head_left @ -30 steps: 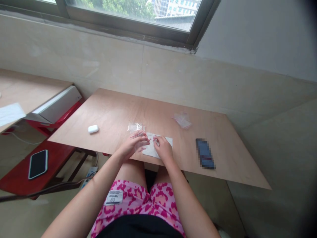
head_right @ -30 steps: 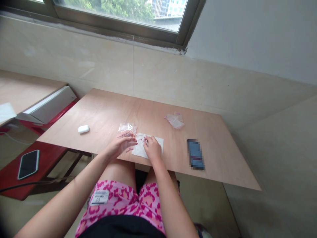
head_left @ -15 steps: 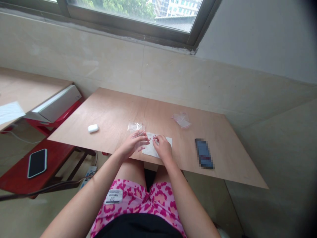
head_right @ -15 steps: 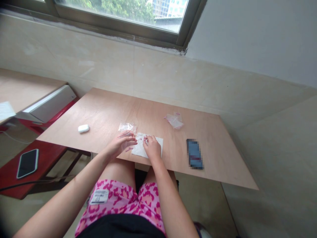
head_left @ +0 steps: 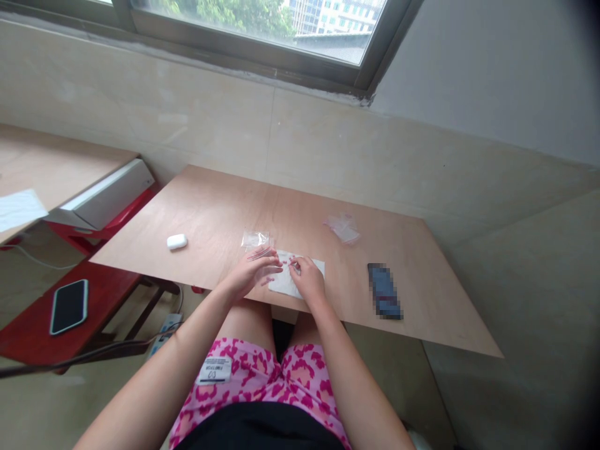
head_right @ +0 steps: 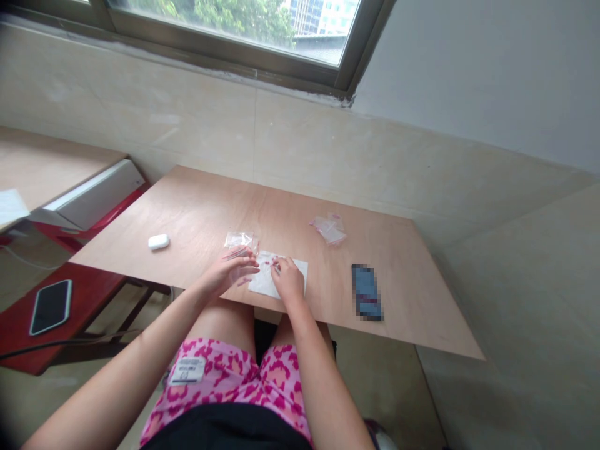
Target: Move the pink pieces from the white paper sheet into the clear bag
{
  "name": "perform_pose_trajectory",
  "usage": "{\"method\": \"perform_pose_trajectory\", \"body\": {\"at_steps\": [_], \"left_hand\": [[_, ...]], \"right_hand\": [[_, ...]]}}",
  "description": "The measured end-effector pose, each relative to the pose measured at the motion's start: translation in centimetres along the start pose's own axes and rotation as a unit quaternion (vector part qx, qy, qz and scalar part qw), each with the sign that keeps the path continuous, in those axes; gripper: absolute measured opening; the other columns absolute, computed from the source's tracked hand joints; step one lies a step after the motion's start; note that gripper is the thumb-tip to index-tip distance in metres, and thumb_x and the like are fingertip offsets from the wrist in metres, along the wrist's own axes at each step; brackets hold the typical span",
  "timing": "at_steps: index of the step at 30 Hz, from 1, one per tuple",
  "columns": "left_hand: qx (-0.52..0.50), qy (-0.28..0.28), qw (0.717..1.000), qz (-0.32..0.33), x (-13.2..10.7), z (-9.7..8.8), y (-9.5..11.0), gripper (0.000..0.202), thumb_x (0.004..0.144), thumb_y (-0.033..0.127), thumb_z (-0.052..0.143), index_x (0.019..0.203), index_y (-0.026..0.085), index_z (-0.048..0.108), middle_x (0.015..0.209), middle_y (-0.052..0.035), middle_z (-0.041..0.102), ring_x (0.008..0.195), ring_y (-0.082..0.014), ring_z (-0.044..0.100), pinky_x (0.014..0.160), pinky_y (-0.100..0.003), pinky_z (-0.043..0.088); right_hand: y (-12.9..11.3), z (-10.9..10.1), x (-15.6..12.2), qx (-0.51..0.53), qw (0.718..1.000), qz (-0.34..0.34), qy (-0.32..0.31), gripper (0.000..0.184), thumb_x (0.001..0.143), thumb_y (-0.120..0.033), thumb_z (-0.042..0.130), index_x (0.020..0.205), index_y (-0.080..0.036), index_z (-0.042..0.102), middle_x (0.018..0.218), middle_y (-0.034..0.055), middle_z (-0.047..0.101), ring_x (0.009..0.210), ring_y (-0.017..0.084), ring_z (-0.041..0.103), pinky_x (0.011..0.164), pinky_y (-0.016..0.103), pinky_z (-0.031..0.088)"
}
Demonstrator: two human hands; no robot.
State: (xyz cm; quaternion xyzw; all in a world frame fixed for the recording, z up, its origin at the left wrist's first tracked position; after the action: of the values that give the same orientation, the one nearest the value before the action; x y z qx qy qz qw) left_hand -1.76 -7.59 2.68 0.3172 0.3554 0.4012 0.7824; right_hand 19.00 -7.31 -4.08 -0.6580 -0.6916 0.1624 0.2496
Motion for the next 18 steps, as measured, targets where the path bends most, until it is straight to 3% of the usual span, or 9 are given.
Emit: {"method": "perform_pose_trajectory", "body": {"at_steps": [8, 13, 18], "left_hand": [[0.014, 0.008, 1.000, -0.003, -0.05, 0.04, 0.03, 0.035, 0.078, 0.036, 0.087, 0.103, 0.025, 0.064, 0.105, -0.0051, 0.072, 0.100, -0.0233, 0.073, 0.073, -0.028, 0.045], [0.081, 0.020, 0.997, 0.006, -0.22, 0.29, -0.04, 0.036, 0.077, 0.037, 0.087, 0.101, 0.024, 0.064, 0.107, -0.0078, 0.072, 0.101, -0.0254, 0.072, 0.075, -0.030, 0.048], [0.198, 0.000, 0.977, 0.084, 0.10, 0.30, -0.33, 0.027, 0.084, 0.038, 0.081, 0.100, 0.023, 0.066, 0.100, -0.0072, 0.071, 0.097, -0.0235, 0.069, 0.087, -0.036, 0.051]], "right_hand": [[-0.24, 0.06, 0.17, -0.005, 1.000, 0.008, 0.007, 0.016, 0.097, -0.026, 0.062, 0.107, -0.022, 0.075, 0.110, 0.0077, 0.073, 0.092, 0.020, 0.069, 0.081, 0.027, 0.048], [-0.28, -0.04, 0.31, -0.001, 1.000, 0.009, 0.002, 0.013, 0.095, -0.025, 0.064, 0.102, -0.021, 0.074, 0.105, 0.0074, 0.073, 0.093, 0.021, 0.068, 0.081, 0.027, 0.048], [-0.39, -0.17, 0.66, -0.006, 1.000, 0.011, -0.016, 0.013, 0.094, -0.024, 0.066, 0.104, -0.022, 0.075, 0.104, 0.0069, 0.073, 0.091, 0.020, 0.067, 0.079, 0.026, 0.046]]}}
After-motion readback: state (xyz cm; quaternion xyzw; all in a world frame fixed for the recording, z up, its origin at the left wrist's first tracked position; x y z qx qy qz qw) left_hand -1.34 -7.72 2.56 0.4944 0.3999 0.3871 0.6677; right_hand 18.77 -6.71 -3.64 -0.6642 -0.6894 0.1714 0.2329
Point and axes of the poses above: each hand's wrist, its own x-axis towards the middle knuckle, its own z-axis out of the palm, y = z × x, the point moved 1 cm from there along x, towards the middle knuckle
